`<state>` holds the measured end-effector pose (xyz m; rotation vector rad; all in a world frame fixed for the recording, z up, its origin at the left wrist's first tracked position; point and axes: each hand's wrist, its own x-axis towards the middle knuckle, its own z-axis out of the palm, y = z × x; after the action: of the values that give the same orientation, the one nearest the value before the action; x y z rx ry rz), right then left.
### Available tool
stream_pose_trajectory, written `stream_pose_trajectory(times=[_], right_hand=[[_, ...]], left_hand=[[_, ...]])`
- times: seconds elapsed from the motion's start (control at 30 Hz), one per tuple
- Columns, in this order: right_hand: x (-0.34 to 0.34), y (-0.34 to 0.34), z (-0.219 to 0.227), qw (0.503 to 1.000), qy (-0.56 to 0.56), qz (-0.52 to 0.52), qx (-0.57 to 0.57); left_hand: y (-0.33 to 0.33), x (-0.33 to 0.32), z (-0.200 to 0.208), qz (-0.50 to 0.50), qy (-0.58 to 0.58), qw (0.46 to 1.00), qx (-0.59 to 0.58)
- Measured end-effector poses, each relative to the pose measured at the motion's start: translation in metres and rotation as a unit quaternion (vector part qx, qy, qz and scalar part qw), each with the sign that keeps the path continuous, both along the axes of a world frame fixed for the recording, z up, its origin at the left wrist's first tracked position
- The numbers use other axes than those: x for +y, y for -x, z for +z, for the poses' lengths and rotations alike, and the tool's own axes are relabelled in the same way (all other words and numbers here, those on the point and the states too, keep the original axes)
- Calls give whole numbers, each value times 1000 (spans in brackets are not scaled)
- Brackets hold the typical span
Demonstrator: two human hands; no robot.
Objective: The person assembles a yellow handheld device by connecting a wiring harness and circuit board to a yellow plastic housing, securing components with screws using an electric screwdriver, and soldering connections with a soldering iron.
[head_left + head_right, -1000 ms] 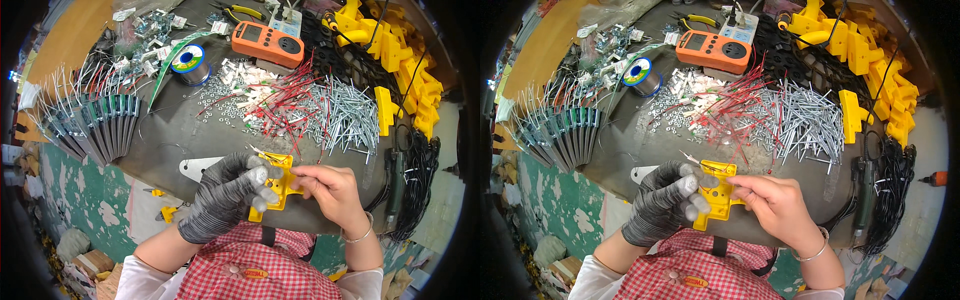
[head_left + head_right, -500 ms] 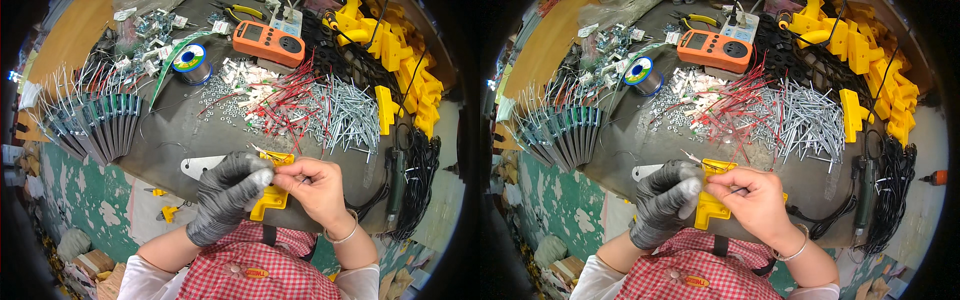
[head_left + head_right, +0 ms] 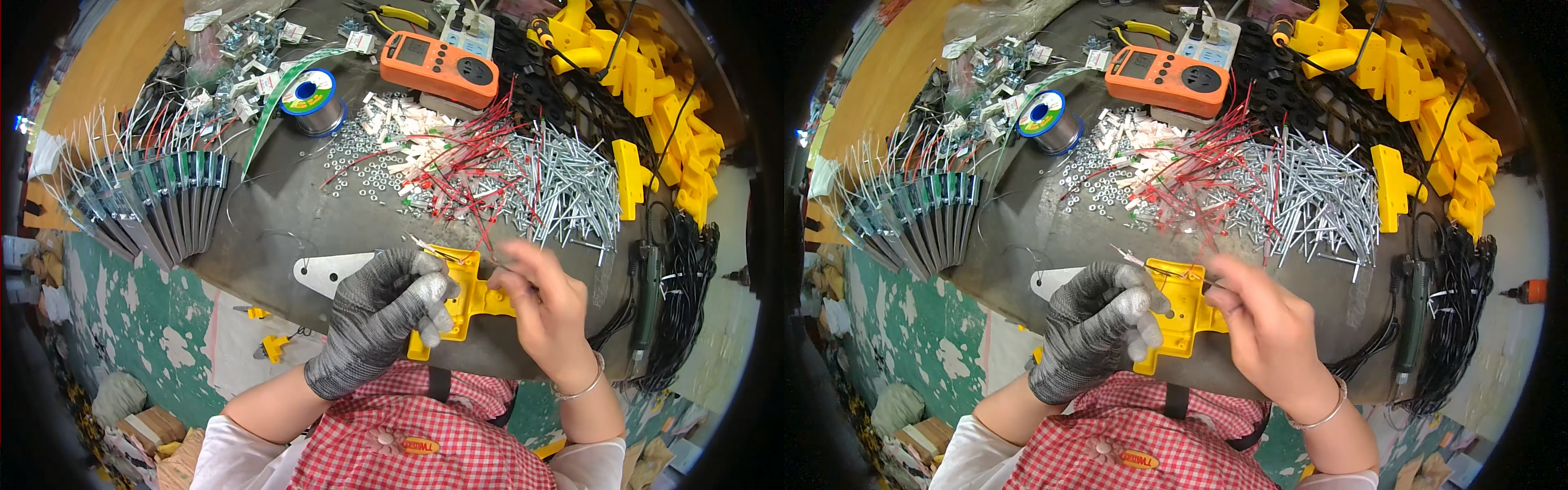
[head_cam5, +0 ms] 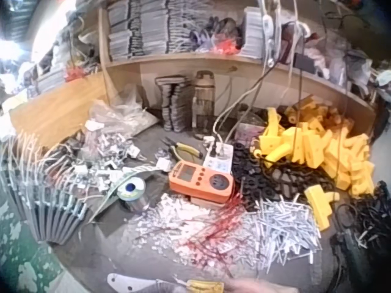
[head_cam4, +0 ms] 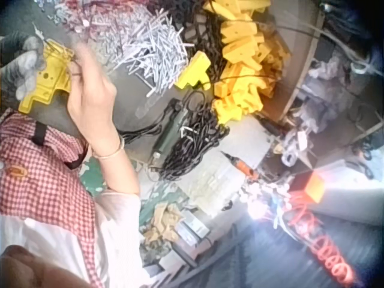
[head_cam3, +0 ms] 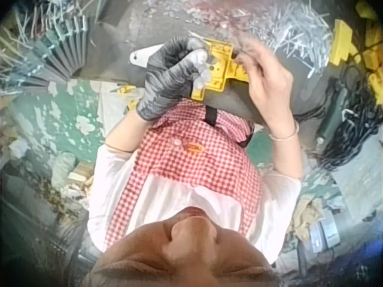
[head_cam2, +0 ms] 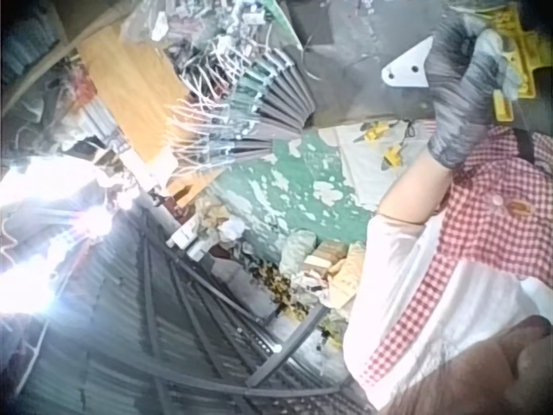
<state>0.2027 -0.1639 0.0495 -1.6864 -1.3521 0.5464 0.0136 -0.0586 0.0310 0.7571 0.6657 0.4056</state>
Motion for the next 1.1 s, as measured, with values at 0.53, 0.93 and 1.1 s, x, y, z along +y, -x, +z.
stream_pose_trajectory(times=[0.53, 0.93, 1.1], right_hand=[[10, 22, 2, 985, -75, 11, -157], [2, 7, -2, 946, -111, 85, -294], [-2, 6, -5, 927, -101, 104, -346]], left_hand=[[-2, 5, -3, -23, -24, 999, 14], [-6, 2, 8, -70, -102, 987, 104], [-7, -3, -3, -89, -347, 922, 149]])
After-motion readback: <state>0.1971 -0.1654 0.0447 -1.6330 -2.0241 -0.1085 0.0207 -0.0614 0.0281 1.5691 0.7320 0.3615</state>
